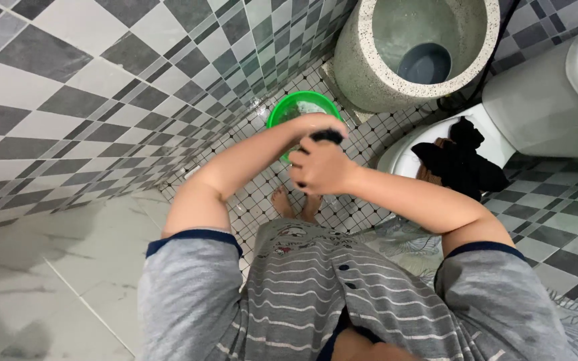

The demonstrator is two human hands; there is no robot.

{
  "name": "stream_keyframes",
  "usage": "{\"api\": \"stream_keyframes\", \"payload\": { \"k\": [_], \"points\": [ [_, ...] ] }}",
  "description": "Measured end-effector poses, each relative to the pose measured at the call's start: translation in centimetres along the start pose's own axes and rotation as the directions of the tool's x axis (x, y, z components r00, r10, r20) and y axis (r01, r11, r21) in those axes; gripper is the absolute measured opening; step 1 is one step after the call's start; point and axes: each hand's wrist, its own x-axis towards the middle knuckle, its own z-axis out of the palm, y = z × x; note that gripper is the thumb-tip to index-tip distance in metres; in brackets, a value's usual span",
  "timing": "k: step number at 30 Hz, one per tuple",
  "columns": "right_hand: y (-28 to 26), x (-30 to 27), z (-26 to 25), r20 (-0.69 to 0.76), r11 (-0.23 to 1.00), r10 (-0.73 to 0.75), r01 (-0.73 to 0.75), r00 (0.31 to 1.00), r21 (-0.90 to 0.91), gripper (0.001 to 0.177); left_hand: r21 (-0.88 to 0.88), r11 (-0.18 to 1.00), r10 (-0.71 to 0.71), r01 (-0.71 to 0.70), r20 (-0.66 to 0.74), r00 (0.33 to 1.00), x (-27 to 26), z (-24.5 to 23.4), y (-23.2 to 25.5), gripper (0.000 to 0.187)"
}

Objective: Hand-washing several pieces of clothing in a soapy bucket of water in a bathroom.

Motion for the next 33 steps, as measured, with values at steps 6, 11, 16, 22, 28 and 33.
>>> {"api": "stream_keyframes", "payload": {
  "k": [6, 11, 16, 22, 28, 33],
  "points": [
    [-1.2, 0.3, 1.6, 0.229, 0.989, -0.138, 0.123, 0.963, 0.082, 0.020, 0.698, 0.708, 0.257, -0.107, -0.113, 0.960, -1.3, 2.0, 1.5, 0.039],
    [-1.0, -1.3, 7.7, 0.324, 0.984, -0.180, 0.168, 0.929, 0.065, 0.017, 0.855, 0.518, 0.331, 0.029, -0.231, 0.915, -1.1, 2.8, 0.8, 0.046],
    [-0.7, -3.9, 16.2, 0.151, 0.991, -0.111, 0.098, 0.982, 0.088, 0.028, 0.919, 0.364, 0.389, 0.149, -0.296, 0.873, 2.5, 1.8, -2.8, 0.048],
    [0.2, -4.3, 14.1, 0.292, 0.967, -0.014, -0.061, 0.956, 0.247, 0.019, 0.789, 0.596, 0.372, 0.151, -0.438, 0.818, 0.9, 0.5, -2.9, 0.045],
    [3.3, -5.2, 4.4, -0.072, 0.915, 0.318, -0.286, 0.945, 0.283, 0.019, 0.430, 0.840, 0.469, -0.329, -0.275, 0.839, 0.8, -4.3, -2.0, 0.047],
    [7.3, -9.8, 6.1, -0.179, 0.261, 0.925, -0.219, 0.336, 0.940, 0.012, -0.422, 0.881, 0.179, -0.213, -0.119, 0.977, -4.6, -4.9, 0.1, 0.074]
  ]
}}
